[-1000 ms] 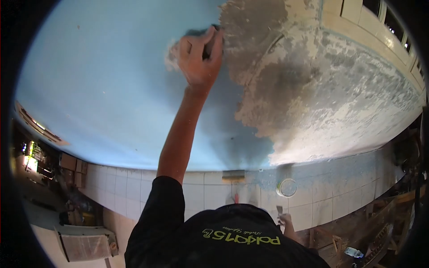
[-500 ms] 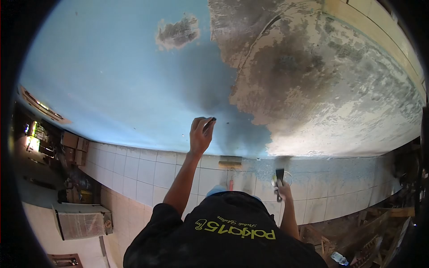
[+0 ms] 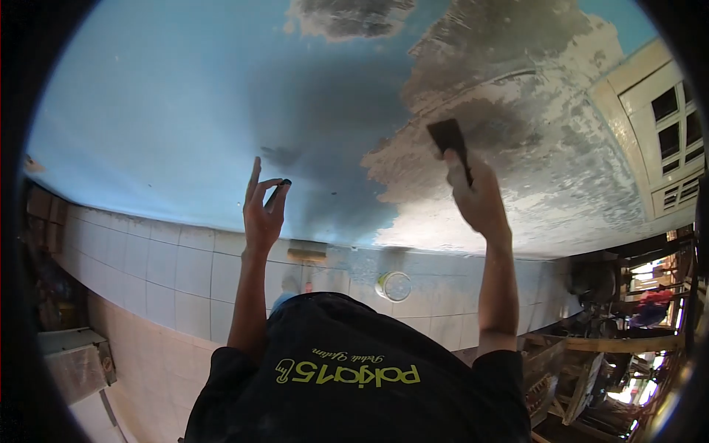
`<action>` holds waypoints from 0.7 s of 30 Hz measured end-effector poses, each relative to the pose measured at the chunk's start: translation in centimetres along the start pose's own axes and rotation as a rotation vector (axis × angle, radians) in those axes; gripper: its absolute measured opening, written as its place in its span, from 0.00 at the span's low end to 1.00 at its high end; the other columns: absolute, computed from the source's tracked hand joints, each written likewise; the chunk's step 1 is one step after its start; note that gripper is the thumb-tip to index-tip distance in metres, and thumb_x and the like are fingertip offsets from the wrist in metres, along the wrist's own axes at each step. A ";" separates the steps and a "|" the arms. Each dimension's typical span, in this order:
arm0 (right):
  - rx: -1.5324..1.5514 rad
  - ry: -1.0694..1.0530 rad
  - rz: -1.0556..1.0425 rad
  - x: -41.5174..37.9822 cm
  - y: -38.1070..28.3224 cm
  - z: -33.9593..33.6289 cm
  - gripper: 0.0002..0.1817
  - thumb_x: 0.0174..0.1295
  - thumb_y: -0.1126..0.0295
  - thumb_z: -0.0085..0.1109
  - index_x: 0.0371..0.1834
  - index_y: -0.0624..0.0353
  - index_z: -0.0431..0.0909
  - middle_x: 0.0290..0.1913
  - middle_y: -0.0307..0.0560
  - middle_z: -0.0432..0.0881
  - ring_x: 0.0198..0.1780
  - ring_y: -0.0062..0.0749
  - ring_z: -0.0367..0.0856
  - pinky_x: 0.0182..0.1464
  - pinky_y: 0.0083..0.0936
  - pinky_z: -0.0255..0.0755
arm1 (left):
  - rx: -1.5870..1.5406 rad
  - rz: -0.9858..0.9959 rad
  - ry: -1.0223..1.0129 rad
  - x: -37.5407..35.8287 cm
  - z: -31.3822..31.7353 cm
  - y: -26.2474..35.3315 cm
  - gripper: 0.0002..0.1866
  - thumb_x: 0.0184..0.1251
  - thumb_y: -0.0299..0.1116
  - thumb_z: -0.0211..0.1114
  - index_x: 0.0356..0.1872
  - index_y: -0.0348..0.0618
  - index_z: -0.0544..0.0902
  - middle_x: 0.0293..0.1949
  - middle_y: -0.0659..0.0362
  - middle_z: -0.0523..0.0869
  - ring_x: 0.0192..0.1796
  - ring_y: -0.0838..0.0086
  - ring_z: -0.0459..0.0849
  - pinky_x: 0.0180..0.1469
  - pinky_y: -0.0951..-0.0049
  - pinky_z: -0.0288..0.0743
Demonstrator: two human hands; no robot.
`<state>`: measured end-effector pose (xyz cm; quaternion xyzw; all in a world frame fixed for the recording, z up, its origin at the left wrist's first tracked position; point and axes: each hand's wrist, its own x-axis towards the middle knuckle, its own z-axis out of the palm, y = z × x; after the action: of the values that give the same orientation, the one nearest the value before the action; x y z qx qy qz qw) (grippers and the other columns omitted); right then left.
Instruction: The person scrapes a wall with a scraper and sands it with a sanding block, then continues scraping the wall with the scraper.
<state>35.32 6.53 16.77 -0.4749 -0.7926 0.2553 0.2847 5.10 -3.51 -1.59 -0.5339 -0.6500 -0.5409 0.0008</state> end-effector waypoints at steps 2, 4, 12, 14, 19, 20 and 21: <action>-0.144 0.082 -0.063 2.0 -3.4 -0.5 0.18 0.75 0.59 0.50 0.38 0.66 0.78 0.19 0.52 0.75 0.19 0.34 0.73 0.26 0.33 0.65 | -0.023 0.009 0.001 1.2 -0.3 0.3 0.08 0.66 0.27 0.68 0.43 0.38 0.83 0.72 0.41 0.64 0.67 0.51 0.74 0.48 0.64 0.89; -0.169 0.086 -0.086 3.8 -5.1 0.8 0.19 0.75 0.59 0.51 0.37 0.66 0.78 0.19 0.53 0.76 0.20 0.36 0.75 0.26 0.34 0.66 | -0.117 -0.065 -0.006 2.4 -0.5 0.5 0.07 0.65 0.27 0.69 0.42 0.38 0.83 0.75 0.40 0.57 0.70 0.48 0.70 0.47 0.65 0.90; -0.240 0.112 0.027 3.7 -5.3 0.7 0.22 0.73 0.57 0.53 0.31 0.67 0.78 0.20 0.56 0.77 0.18 0.40 0.73 0.25 0.33 0.64 | 0.031 0.031 -0.061 4.8 -1.0 -2.5 0.07 0.62 0.29 0.72 0.40 0.45 0.87 0.79 0.46 0.41 0.79 0.39 0.37 0.65 0.50 0.78; -0.278 0.119 0.079 4.1 -6.1 0.9 0.24 0.73 0.55 0.54 0.29 0.67 0.79 0.18 0.53 0.75 0.18 0.36 0.71 0.24 0.32 0.63 | 0.034 0.035 -0.087 4.6 -0.2 -3.5 0.07 0.61 0.32 0.74 0.40 0.47 0.88 0.80 0.47 0.36 0.79 0.38 0.33 0.70 0.43 0.63; -0.290 0.174 0.019 4.4 -6.4 2.0 0.25 0.72 0.53 0.56 0.28 0.67 0.79 0.16 0.51 0.74 0.18 0.34 0.71 0.25 0.34 0.63 | 0.120 0.072 -0.162 4.6 0.0 -3.9 0.08 0.59 0.38 0.75 0.39 0.52 0.89 0.79 0.49 0.25 0.77 0.35 0.24 0.75 0.33 0.46; -0.293 0.182 0.025 4.0 -6.1 2.0 0.25 0.72 0.53 0.56 0.28 0.67 0.79 0.16 0.51 0.74 0.18 0.34 0.71 0.25 0.34 0.63 | 0.113 0.074 -0.181 4.5 -0.1 -4.5 0.08 0.58 0.38 0.76 0.38 0.53 0.90 0.79 0.47 0.27 0.77 0.34 0.23 0.73 0.29 0.43; -0.317 0.189 0.090 3.5 -5.7 1.6 0.25 0.71 0.53 0.56 0.28 0.67 0.79 0.17 0.53 0.75 0.18 0.37 0.72 0.25 0.34 0.63 | 0.103 0.072 -0.193 4.6 -0.1 -4.7 0.08 0.57 0.39 0.77 0.38 0.54 0.90 0.79 0.45 0.28 0.76 0.34 0.21 0.72 0.25 0.39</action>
<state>29.35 7.08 20.23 -0.5707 -0.7705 0.0940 0.2678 -0.13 0.32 -2.20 -0.6057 -0.6542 -0.4526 -0.0148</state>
